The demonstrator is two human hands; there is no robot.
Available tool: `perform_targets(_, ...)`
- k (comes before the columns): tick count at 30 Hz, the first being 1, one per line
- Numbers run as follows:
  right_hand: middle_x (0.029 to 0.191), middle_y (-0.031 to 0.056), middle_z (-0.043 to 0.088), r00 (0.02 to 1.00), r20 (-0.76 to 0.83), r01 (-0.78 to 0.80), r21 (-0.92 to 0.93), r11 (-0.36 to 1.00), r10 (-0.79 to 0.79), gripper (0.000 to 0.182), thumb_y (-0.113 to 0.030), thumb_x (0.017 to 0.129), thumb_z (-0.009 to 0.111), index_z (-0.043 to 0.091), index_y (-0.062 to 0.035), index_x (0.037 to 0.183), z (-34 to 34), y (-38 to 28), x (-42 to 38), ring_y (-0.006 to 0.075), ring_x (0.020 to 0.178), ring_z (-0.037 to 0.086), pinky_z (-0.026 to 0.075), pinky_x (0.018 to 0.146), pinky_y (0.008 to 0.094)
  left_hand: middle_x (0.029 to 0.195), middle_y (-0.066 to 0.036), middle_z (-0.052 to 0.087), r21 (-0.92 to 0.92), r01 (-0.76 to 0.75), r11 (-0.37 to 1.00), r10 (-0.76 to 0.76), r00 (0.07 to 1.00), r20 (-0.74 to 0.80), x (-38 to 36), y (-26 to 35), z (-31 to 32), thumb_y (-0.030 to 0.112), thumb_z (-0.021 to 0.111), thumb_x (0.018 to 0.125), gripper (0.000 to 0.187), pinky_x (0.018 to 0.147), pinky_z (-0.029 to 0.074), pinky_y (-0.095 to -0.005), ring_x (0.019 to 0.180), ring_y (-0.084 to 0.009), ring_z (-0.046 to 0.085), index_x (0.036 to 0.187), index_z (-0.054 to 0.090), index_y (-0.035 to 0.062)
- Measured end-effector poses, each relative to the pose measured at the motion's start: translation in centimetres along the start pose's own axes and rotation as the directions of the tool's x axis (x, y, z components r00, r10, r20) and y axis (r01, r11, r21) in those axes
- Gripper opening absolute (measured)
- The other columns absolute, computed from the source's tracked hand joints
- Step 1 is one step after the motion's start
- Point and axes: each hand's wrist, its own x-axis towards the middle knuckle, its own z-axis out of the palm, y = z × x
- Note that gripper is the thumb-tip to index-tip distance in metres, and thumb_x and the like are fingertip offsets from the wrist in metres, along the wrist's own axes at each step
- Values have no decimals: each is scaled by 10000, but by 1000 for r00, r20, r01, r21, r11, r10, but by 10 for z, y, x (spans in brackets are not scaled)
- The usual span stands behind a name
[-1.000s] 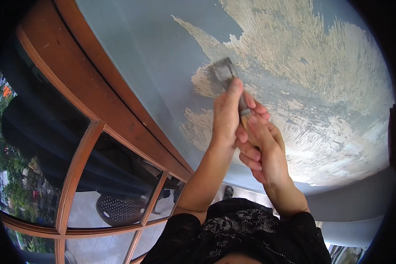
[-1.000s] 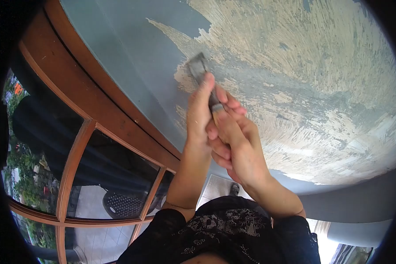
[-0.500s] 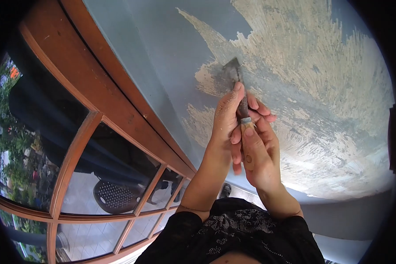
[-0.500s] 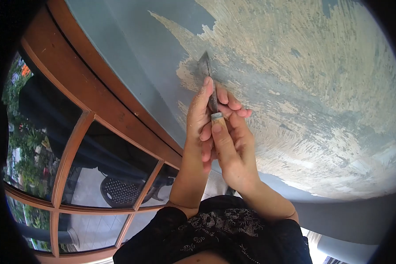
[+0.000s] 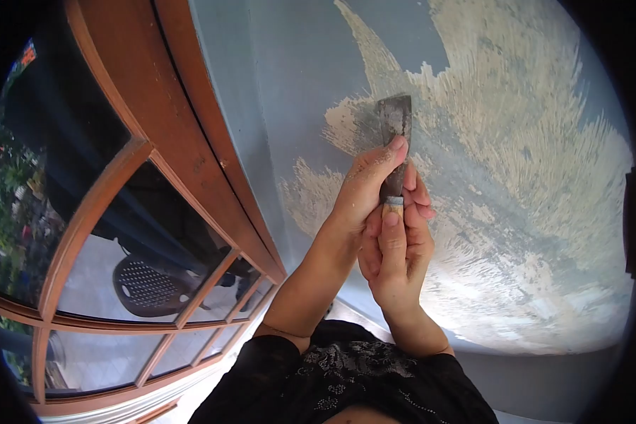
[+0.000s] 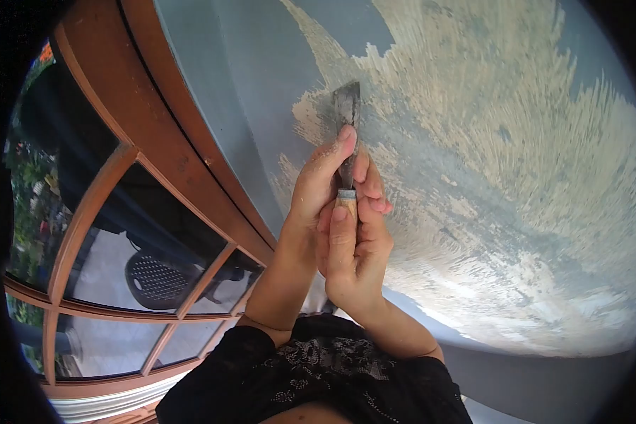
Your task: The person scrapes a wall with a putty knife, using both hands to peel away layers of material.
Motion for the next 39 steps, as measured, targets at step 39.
perform_targets(39,635,-31,412,980,-199,9,-67,998,-22,306,-169,922,372,392,2,1174,47,1,12,-9,385,273,191,325,153,628,-156,585,177,40,983,-58,993,98,4,44,-11,442,512,832,457,534,521,-354,554,-238,604,649,509,24)
